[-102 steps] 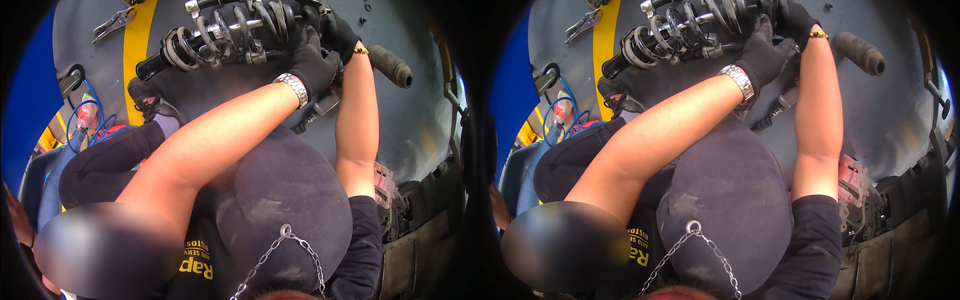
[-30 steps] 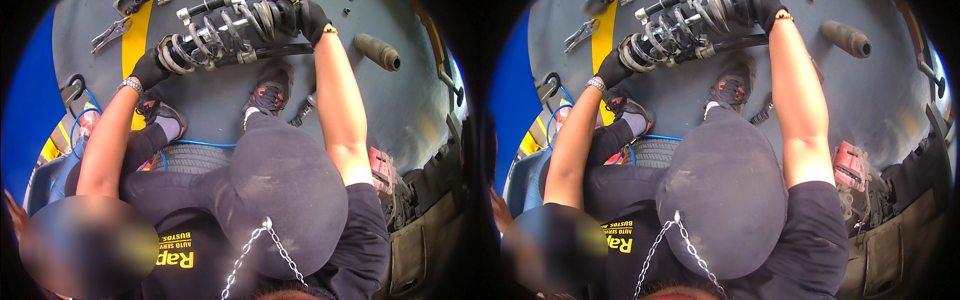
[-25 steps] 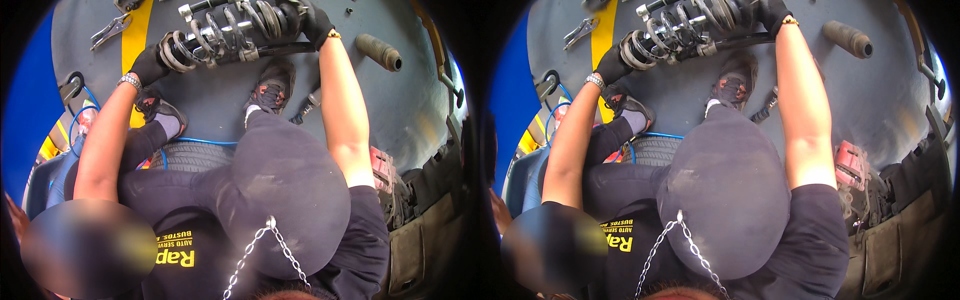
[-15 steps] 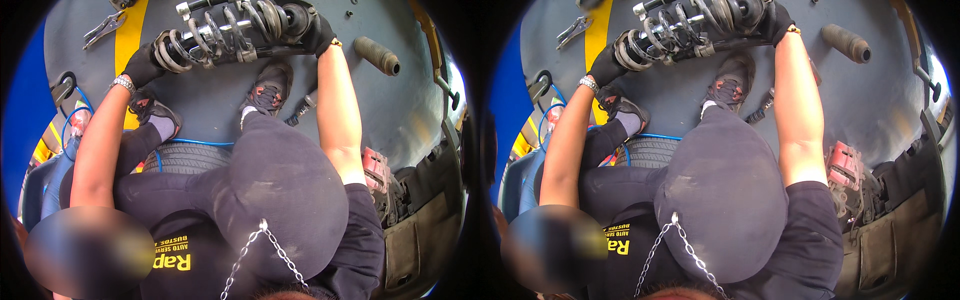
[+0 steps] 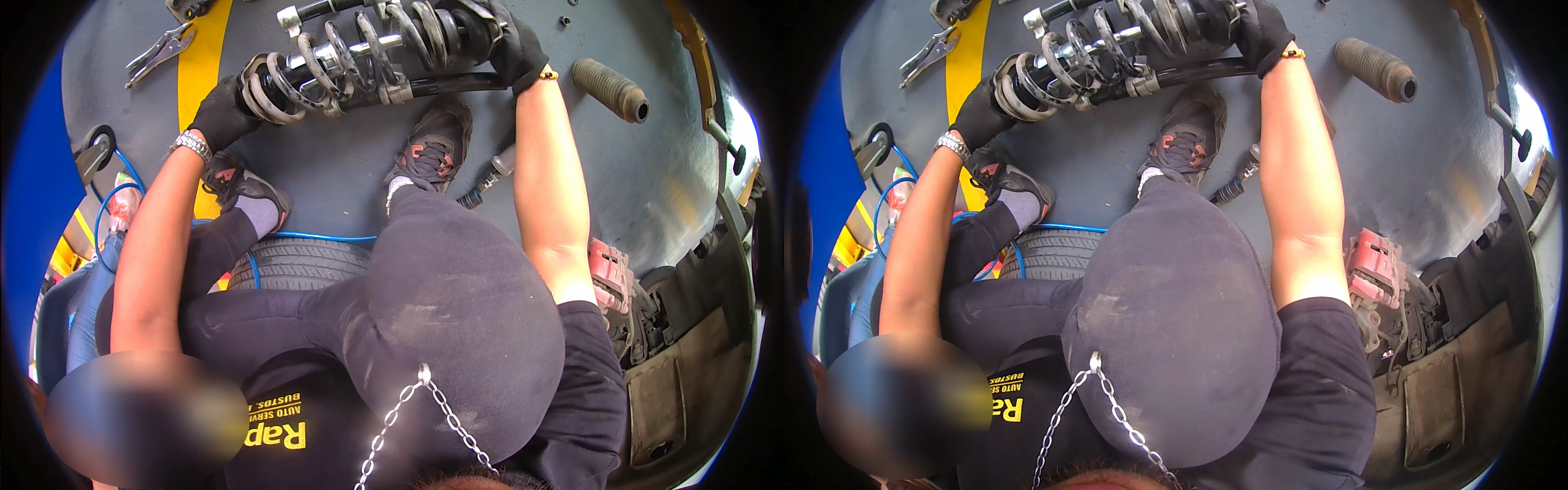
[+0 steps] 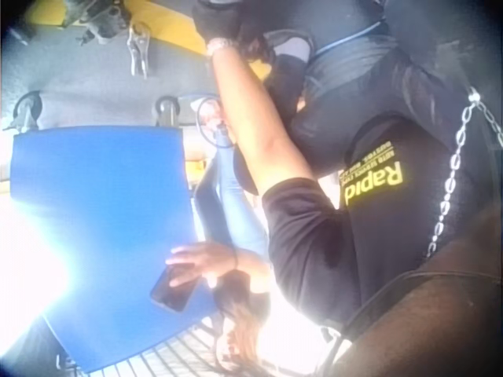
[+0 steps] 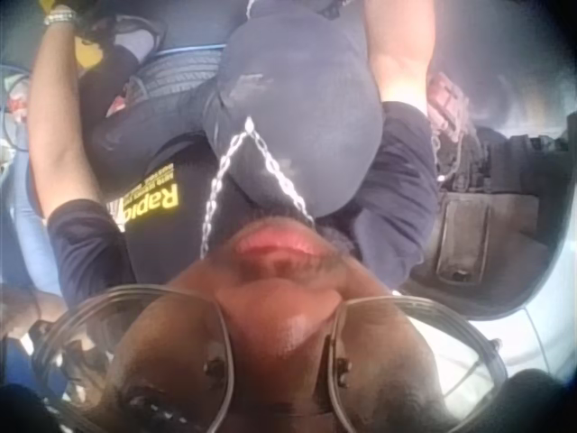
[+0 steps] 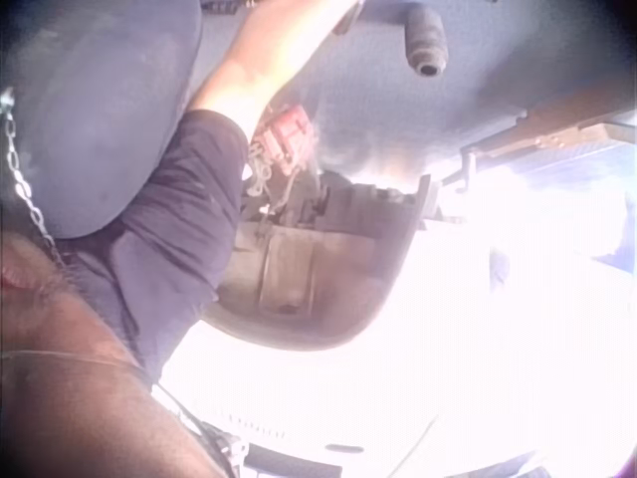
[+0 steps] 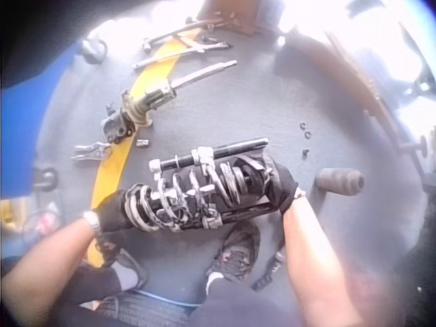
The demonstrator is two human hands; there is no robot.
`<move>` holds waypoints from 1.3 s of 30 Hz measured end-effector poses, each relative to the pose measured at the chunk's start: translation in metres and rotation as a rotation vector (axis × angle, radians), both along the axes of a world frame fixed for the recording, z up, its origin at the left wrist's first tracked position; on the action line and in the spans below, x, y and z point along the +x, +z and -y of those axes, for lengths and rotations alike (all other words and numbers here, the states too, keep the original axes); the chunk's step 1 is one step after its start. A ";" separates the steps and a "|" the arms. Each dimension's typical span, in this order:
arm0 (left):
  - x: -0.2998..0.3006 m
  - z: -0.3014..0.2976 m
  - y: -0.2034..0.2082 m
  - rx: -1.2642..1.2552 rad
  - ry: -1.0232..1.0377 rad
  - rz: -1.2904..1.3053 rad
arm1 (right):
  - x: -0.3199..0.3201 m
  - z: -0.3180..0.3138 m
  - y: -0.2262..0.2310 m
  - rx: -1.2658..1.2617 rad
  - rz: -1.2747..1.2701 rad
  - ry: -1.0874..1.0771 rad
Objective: The person assembles a vehicle suspension assembly by hand, attaching a coil spring, shock absorber, and rubber boot to a strut. The person handles each component individually and secures them together on the floor.
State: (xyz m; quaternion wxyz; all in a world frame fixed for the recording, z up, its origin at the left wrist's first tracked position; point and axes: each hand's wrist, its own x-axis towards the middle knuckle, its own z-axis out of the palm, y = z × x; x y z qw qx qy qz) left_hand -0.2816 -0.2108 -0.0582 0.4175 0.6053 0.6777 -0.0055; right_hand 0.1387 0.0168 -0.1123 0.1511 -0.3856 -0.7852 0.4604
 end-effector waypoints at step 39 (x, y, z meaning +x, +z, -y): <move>-0.003 -0.005 -0.006 -0.110 -0.072 -0.062 | 0.035 -0.024 -0.020 0.043 0.085 0.409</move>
